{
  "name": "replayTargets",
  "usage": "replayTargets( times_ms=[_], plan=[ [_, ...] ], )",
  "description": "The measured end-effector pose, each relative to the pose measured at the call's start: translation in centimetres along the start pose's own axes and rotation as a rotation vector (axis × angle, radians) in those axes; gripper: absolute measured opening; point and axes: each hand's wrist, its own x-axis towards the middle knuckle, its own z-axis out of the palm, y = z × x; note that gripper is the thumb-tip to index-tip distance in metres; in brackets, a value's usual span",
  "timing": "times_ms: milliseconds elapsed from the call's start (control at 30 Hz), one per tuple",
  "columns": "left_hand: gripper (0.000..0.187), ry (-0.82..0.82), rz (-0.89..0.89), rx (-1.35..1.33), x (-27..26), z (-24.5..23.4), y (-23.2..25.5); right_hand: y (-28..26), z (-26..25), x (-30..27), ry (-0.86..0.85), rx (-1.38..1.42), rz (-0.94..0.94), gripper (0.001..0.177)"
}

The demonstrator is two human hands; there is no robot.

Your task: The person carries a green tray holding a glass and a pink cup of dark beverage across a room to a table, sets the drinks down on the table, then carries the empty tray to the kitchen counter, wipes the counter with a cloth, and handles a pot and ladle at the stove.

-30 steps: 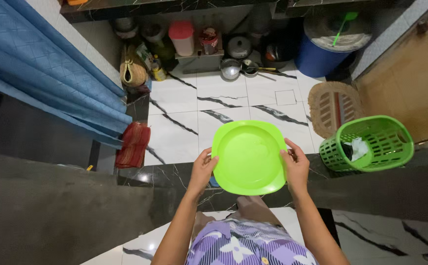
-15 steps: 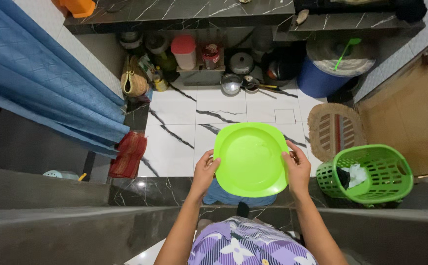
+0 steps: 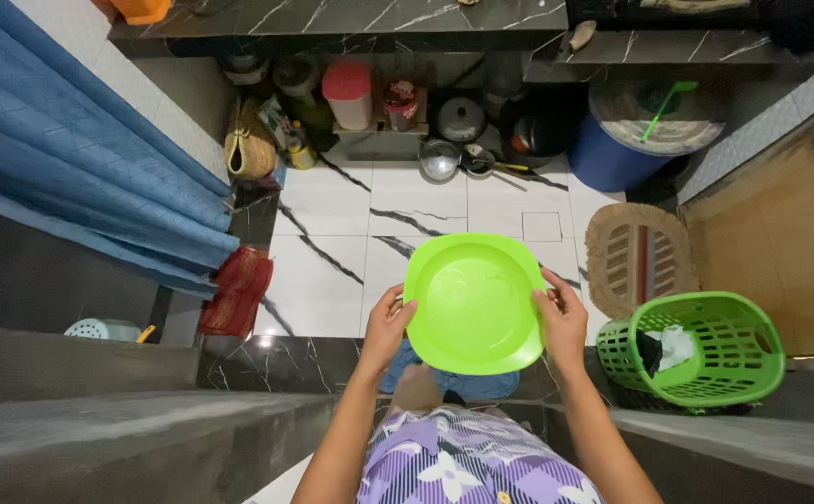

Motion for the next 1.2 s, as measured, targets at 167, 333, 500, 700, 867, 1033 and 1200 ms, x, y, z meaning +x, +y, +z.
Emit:
replayTargets(
  times_ms=[167,333,500,700,867,1033,1200],
  plan=[
    [0.040,-0.021,0.033,0.000,2.2,0.0,0.6,-0.2,1.0,2.1,0.001,0.009,-0.003,0.044],
    [0.041,-0.026,-0.001,0.008,5.7,-0.8,1.3,0.3,2.6,5.0,0.015,-0.004,0.012,0.044],
    [0.041,-0.021,-0.011,0.037,10.9,-2.1,2.0,1.6,5.2,9.3,0.019,0.007,-0.047,0.044],
    [0.038,-0.118,0.213,0.060,17.7,-4.4,3.4,2.6,8.8,14.6,0.020,-0.027,-0.118,0.044],
    [0.039,-0.054,0.078,0.051,20.9,-5.6,5.9,1.7,12.5,17.5,0.018,0.037,-0.074,0.046],
    [0.040,-0.027,0.024,0.031,22.3,-7.2,7.6,1.1,14.9,18.1,-0.024,0.039,-0.045,0.049],
    [0.040,-0.025,0.044,-0.002,23.2,-7.9,8.0,1.4,16.0,18.9,-0.024,0.040,-0.046,0.047]
  ],
)
